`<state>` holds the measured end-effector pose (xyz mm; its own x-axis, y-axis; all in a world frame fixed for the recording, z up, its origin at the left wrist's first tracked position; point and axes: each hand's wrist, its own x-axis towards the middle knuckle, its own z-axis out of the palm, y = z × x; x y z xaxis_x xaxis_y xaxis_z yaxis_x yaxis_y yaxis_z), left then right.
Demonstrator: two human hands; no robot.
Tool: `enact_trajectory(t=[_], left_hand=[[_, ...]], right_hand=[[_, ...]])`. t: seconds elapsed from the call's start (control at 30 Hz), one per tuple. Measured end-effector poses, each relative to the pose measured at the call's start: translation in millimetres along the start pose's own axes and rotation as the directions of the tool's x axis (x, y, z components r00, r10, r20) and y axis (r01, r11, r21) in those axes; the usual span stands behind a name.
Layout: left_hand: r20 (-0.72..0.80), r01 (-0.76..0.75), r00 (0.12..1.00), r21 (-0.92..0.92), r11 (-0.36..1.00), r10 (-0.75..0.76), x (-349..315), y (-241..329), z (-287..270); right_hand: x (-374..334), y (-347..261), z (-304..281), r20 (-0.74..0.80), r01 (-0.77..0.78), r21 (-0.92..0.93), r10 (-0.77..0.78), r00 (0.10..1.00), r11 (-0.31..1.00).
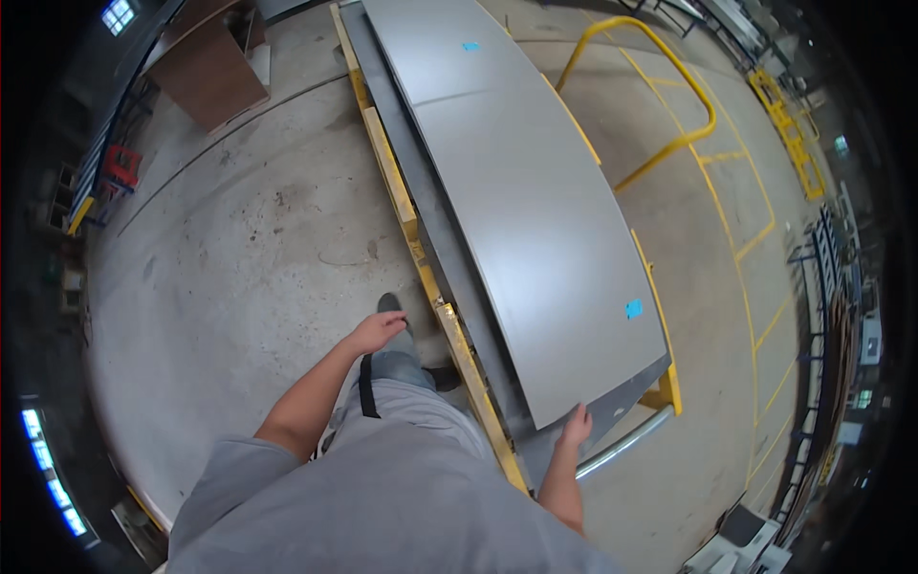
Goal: Moving wood panels from a work table onto a mobile storage rack.
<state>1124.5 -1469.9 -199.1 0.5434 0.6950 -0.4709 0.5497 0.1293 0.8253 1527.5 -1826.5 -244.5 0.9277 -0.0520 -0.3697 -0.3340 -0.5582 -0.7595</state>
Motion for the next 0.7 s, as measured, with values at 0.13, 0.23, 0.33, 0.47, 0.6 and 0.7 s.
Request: enact_trajectory(t=[0.13, 0.23, 0.33, 0.47, 0.6, 0.7], left_hand=[[-0.087, 0.051, 0.996, 0.166, 0.985, -0.037, -23, -83, -29], [-0.086, 0.356, 0.933, 0.077, 0.931, -0.349, -43, -134, -67], [-0.148, 0.413, 0.899, -0.031, 0.91, -0.413, -59, -178, -93], [-0.153, 0.395, 0.888, -0.227, 0.89, -0.433, -60, -164, -131], [-0.161, 0.327, 0.913, -0.256, 0.91, -0.374, -76, -175, -182], [-0.188, 0.299, 0.914, -0.285, 0.911, -0.359, -95, -200, -226]], right_hand=[[-40, 7, -9, -0.096, 0.135, -0.133, -0.149, 0.984, 0.982], [-85, 16, -28, -0.166, 0.094, -0.327, -0.155, 0.974, 0.94], [-127, 34, -30, -0.09, 0.02, -0.472, -0.07, 0.993, 0.881], [-194, 49, -4, 0.077, -0.279, -0.341, 0.323, 0.943, 0.898], [-218, 36, 72, 0.571, -0.06, -0.516, 0.394, 0.72, 0.855], [-227, 2, 170, 0.623, 0.054, -0.428, 0.252, 0.74, 0.902]])
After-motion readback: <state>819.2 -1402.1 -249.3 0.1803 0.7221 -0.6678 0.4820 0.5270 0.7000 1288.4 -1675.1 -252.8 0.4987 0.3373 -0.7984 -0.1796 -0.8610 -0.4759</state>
